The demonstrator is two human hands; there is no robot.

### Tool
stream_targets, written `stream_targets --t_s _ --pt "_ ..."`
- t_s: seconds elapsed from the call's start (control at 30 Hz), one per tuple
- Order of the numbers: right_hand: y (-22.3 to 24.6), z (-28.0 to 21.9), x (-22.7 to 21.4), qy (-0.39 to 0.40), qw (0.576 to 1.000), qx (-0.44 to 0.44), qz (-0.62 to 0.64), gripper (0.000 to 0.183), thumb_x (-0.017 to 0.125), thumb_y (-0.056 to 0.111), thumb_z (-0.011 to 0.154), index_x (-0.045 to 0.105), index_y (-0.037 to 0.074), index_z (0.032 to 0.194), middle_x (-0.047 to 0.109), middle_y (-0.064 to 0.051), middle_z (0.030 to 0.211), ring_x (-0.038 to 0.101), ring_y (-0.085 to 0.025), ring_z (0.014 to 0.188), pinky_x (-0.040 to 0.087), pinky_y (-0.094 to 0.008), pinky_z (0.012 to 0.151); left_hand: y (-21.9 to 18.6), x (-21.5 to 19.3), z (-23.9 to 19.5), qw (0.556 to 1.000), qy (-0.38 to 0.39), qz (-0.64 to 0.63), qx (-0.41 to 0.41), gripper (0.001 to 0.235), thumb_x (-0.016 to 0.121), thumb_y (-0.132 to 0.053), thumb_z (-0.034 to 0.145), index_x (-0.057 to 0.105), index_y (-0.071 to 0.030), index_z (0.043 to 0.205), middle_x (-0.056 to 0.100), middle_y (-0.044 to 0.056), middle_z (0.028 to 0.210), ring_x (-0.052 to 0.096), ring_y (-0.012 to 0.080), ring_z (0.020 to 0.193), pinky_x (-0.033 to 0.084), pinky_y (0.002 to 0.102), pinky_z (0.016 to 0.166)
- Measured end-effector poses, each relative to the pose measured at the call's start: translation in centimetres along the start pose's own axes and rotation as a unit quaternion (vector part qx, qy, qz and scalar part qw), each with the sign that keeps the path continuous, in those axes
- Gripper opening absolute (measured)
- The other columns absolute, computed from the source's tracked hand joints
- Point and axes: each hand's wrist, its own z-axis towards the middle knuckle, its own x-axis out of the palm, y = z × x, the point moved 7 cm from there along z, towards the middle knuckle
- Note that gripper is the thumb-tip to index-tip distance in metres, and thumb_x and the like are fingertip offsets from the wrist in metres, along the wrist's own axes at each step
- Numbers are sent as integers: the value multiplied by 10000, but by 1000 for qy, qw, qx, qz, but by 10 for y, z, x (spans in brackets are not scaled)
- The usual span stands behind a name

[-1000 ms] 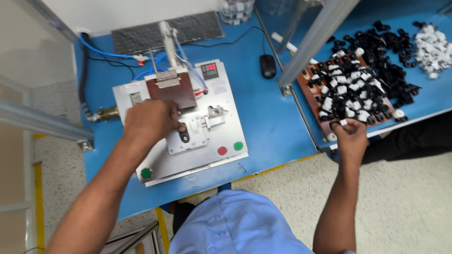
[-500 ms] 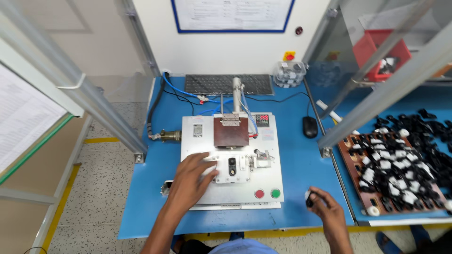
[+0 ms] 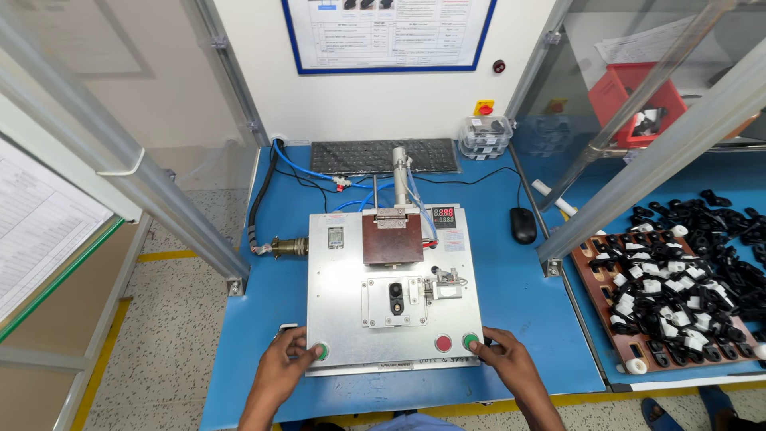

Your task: The person repeatedly places small black and white plastic parts into a press machine, presses the green start button, and removes the processed parts. The cycle is repeated continuously throughout the clip.

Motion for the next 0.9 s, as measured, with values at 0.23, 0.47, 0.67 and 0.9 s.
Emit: stream_targets --t_s 0.23,0.47,0.67,0.9 --pt "11 5 -4 -68 994 -21 -79 567 882 231 694 779 39 1218 668 -130 1228 666 -257 968 567 -360 841 -3 -1 12 994 -7 89 -57 487 913 -176 686 708 8 1088 726 110 915 685 209 808 591 342 737" --pt "36 -14 4 -102 989 -91 -54 512 888 278 710 771 67 1161 670 -126 1250 693 -247 1009 577 -349 870 9 -13 35 994 65 54 -69 525 942 -175 691 691 37 1101 739 166 914 726 264 857 612 378 769" --pt "48 -52 -25 -189 961 -196 -35 268 681 119 938 751 111 1197 649 -103 1231 682 -166 857 594 -289 788 -4 -15 17 994 83 59 -32 547 919 -153 693 676 45 1141 754 186 931 726 289 903 600 418 799" --pt "105 -98 -56 -190 944 -266 -55 303 659 -1 978 661 31 1280 618 -105 1222 674 -139 908 597 -291 829 -143 -38 -55 966 -102 102 216 352 834 -135 801 719 -8 1109 720 128 1012 729 223 845 620 335 730"
